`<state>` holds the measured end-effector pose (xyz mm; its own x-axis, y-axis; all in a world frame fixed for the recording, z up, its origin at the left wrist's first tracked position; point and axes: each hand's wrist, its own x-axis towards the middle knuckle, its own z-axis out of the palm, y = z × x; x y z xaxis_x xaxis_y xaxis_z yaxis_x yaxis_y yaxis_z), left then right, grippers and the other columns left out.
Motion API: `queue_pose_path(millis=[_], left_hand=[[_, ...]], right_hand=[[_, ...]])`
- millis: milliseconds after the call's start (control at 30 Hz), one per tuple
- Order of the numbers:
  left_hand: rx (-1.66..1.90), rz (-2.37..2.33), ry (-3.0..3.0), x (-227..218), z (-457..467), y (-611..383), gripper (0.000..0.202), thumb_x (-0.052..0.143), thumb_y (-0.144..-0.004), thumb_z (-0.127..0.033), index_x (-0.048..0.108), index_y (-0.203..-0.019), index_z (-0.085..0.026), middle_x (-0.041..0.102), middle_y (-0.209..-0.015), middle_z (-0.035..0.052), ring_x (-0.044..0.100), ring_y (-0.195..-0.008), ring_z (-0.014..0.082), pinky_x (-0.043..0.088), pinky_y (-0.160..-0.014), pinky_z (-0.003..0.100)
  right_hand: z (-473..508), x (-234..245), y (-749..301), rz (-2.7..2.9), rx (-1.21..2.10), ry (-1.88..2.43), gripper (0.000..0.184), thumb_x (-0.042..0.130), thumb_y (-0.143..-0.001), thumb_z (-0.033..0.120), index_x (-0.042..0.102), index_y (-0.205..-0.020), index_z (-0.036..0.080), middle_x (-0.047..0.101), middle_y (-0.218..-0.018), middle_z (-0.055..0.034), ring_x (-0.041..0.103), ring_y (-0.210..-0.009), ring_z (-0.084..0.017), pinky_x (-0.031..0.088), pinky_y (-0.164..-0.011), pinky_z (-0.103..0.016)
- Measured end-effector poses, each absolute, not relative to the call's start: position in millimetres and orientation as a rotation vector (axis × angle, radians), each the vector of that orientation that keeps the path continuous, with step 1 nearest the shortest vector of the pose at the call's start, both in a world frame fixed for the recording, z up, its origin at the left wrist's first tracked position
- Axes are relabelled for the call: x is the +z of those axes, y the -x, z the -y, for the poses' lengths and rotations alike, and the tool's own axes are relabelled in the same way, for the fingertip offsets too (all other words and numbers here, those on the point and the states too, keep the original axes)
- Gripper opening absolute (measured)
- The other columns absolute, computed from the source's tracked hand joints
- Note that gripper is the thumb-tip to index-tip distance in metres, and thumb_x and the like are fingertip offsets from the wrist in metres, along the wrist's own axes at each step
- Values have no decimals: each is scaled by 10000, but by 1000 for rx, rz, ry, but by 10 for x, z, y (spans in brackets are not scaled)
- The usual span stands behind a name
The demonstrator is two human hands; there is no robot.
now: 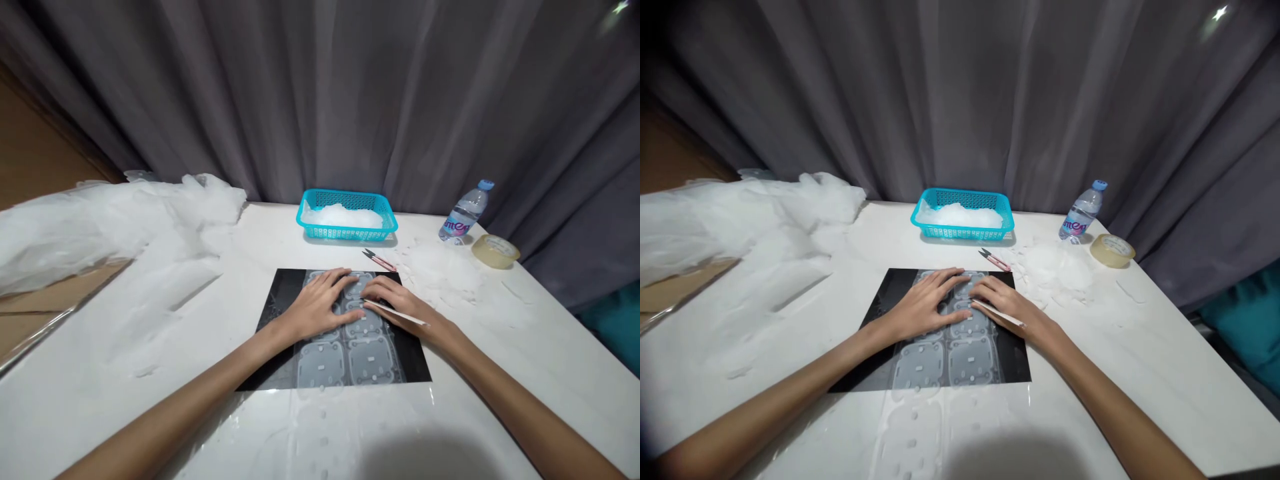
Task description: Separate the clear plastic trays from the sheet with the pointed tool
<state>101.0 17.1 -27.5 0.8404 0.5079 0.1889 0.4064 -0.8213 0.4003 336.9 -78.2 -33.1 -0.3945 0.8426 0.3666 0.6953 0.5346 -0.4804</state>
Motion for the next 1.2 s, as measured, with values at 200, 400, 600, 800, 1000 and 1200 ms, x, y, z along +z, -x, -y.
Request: queue_pose_path(millis=[200,400,600,800,1000,1200], left_hand=[[412,-759,-2581,-285,-176,-1024,893,655,-900,-691,383,-1549,-142,509,-1550,223,498,-1436,377,386,-1194,539],[352,-772,-2558,-306,-209,-1017,1106,594,-881,-780,202,-1642,-79,319,-1668,290,335,-1546,421,295,-1249,576],[303,-759,-2543,-321,-226,-988,1137,553,-884,-810,169,-1664,-76,221,-1709,284,229,-1588,424,239,-1272,592],[489,-815,-2236,-317,-225,-1006,1207,743,-785,-746,182,-1664,-140,315,-1682,263,335,-1548,414,302,-1244,587],[817,-680,-1705,-259,-284,-1144,636,879,-736,-531,718,-1247,-189,762,-1186,107,689,-1137,313,508,-1034,441],[869,-741,-1502,-280,-354,-1120,421,816,-820,-523,814,-1040,-164,804,-1001,92,716,-907,244,555,-858,359]], right_hand=[[620,-471,-3367,2305,46,1175,293,470,-1090,366,709,-1119,198,713,-1016,-120,668,-966,-260,589,-888,-415],[110,4,-3707,1950,51,1337,336,444,-1078,401,689,-946,211,709,-924,-102,646,-888,-248,535,-862,-398],[-122,348,-3976,1678,136,1467,389,492,-1019,472,707,-863,188,699,-894,-74,646,-855,-223,505,-781,-339],[132,545,-3630,1856,493,1387,334,616,-969,447,763,-834,180,726,-821,-50,657,-746,-193,501,-672,-294],[253,788,-3363,2041,1045,1254,314,672,-947,464,816,-1026,197,727,-843,-36,624,-655,-150,484,-568,-253],[195,611,-3448,1892,816,1312,371,584,-1001,475,779,-1125,184,669,-753,-23,604,-662,-165,467,-590,-269]])
